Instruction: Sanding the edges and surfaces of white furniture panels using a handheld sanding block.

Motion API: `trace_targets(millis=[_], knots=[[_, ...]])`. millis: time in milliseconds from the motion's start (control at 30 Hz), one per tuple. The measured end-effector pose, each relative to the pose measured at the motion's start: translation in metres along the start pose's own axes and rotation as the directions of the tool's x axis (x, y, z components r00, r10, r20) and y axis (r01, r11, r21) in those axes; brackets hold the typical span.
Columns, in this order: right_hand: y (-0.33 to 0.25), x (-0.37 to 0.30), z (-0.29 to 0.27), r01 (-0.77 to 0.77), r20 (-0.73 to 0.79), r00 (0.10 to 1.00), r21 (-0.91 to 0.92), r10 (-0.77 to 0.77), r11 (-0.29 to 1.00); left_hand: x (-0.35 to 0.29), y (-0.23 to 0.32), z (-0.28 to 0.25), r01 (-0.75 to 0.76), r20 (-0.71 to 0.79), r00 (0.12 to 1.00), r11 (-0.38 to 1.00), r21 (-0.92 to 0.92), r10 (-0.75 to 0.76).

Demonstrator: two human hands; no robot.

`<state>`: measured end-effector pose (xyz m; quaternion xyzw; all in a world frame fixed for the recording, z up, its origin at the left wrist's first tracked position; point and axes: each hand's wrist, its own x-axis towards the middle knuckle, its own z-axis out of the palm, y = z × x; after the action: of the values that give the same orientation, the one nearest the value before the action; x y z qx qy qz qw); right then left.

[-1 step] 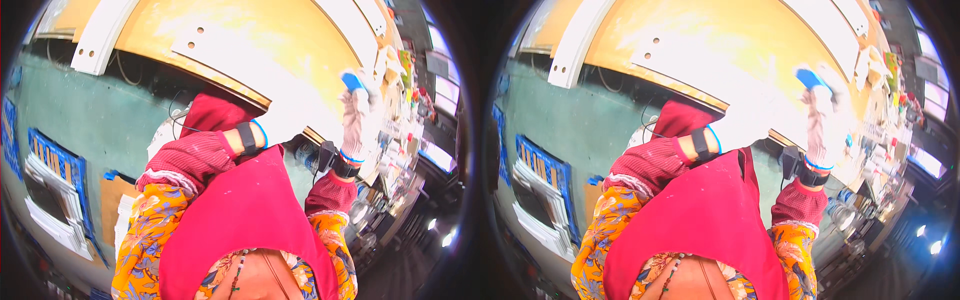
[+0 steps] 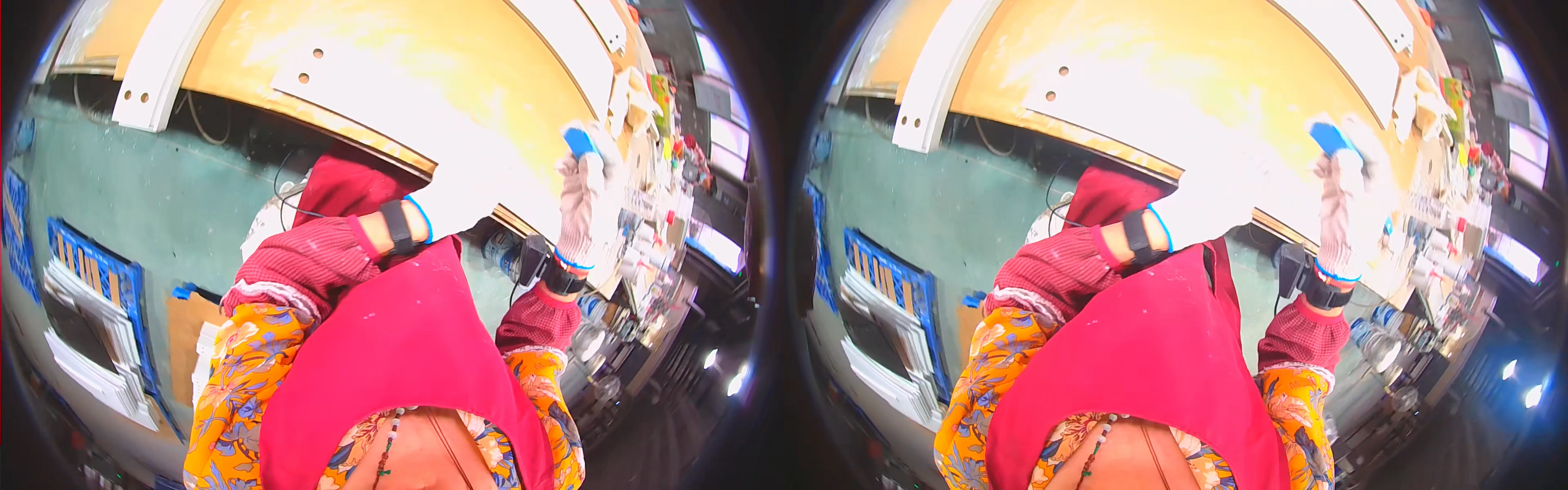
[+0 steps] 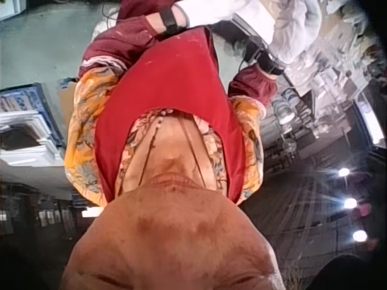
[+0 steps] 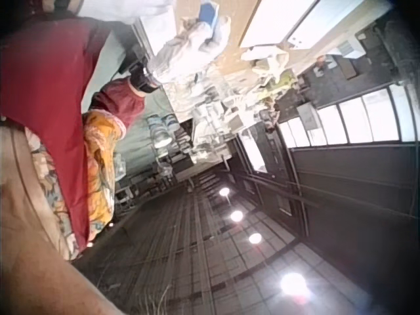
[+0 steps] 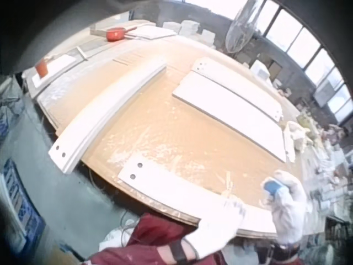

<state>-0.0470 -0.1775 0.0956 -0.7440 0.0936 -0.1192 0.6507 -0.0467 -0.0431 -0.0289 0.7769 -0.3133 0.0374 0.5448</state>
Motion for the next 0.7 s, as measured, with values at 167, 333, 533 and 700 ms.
trace_targets(millis=[167, 333, 533, 700], knots=[[0.029, -0.045, -0.078, 0.076, -0.161, 0.985, 0.106, -0.058, 0.991, -0.012, 0.015, -0.049, -0.128, 0.097, 0.988, 0.986, 0.107, 0.118], [0.065, -0.089, -0.114, 0.108, -0.485, 0.87, 0.358, 0.086, 0.927, -0.029, 0.006, -0.097, -0.188, 0.142, 0.979, 0.915, 0.357, 0.146], [0.094, -0.085, -0.068, 0.011, -0.553, 0.796, 0.42, 0.245, 0.908, -0.029, 0.0, -0.093, -0.174, 0.156, 0.982, 0.842, 0.51, 0.108], [0.096, -0.056, 0.02, -0.072, -0.3, 0.924, 0.471, 0.237, 0.879, -0.002, 0.003, -0.058, -0.137, 0.282, 0.959, 0.852, 0.506, -0.013]])
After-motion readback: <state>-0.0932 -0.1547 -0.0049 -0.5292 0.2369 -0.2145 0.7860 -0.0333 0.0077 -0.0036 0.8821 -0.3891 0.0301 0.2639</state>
